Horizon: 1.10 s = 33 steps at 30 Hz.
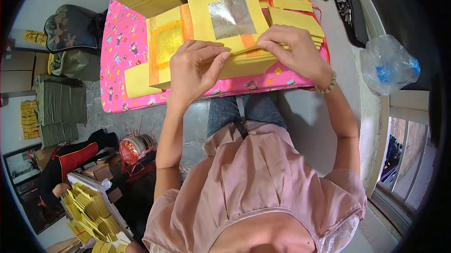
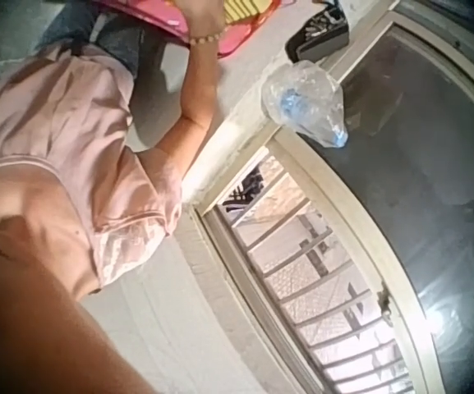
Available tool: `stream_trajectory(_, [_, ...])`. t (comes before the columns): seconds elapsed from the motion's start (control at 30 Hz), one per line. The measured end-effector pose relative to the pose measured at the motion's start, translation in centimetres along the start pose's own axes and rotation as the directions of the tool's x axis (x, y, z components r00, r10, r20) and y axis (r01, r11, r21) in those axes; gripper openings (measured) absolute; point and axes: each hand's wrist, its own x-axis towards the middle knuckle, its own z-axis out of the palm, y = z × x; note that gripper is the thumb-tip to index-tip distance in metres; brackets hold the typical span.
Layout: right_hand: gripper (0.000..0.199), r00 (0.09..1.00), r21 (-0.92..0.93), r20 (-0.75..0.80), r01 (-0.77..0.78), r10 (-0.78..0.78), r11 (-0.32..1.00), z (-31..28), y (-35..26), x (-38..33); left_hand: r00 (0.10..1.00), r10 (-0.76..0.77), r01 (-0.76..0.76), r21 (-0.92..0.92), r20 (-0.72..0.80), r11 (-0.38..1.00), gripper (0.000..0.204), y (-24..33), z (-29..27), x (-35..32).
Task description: Sorting and counting sheets of yellow joss paper in a workshop.
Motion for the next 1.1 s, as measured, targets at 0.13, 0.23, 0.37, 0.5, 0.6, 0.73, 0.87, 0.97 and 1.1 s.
stream_trajectory(0.13, [0.016, 0.969, -0.277, -0.095, 0.196, -0.229, 0.941, 0.1, 0.7, 0.5, 0.988, 0.016, -0.004, -0.081, 0.151, 0.997, 0.024, -0.9, -1.9, 1.0])
stream_trajectory(0.23, [0.016, 0.947, -0.259, -0.148, 0.242, -0.286, 0.935, -0.7, 0.8, 1.7, 0.964, 0.117, -0.037, -0.316, 0.237, 0.948, 0.045, -3.3, -3.4, 2.3])
stream_trajectory(0.37, [0.018, 0.975, -0.018, -0.163, 0.148, -0.149, 0.989, -1.9, 0.3, 3.5, 0.976, 0.124, -0.051, -0.362, 0.18, 0.931, 0.041, -6.2, -2.8, 4.5])
stream_trajectory(0.5, [0.021, 0.995, 0.136, -0.049, 0.097, -0.091, 0.986, -2.8, 1.2, 4.8, 0.971, 0.165, -0.125, -0.221, 0.173, 0.967, 0.027, -7.4, -0.9, 6.4])
stream_trajectory(0.6, [0.041, 0.985, 0.397, 0.08, 0.112, -0.156, 0.911, -3.0, 1.8, 5.4, 0.951, 0.252, -0.214, -0.203, 0.182, 0.955, 0.022, -7.5, -1.1, 6.7])
stream_trajectory(0.73, [0.057, 0.945, 0.195, 0.219, 0.203, -0.244, 0.96, -1.6, 3.4, 5.8, 0.945, 0.278, -0.228, -0.262, 0.174, 0.938, 0.017, -7.0, -1.3, 7.3])
stream_trajectory(0.87, [0.049, 0.906, -0.079, 0.283, 0.349, -0.314, 0.934, -0.4, 3.3, 5.9, 0.946, 0.263, -0.208, -0.269, 0.188, 0.94, 0.014, -7.1, -1.2, 6.9])
stream_trajectory(0.97, [0.031, 0.941, -0.117, 0.163, 0.317, -0.296, 0.941, 0.5, 5.4, 5.6, 0.947, 0.237, -0.182, -0.245, 0.218, 0.952, 0.015, -7.0, -1.2, 6.6])
stream_trajectory(1.1, [0.027, 0.988, 0.066, 0.123, 0.086, -0.094, 0.994, 1.0, 4.7, 5.4, 0.981, 0.11, -0.068, -0.247, 0.16, 0.967, 0.013, -7.5, -0.3, 5.4])
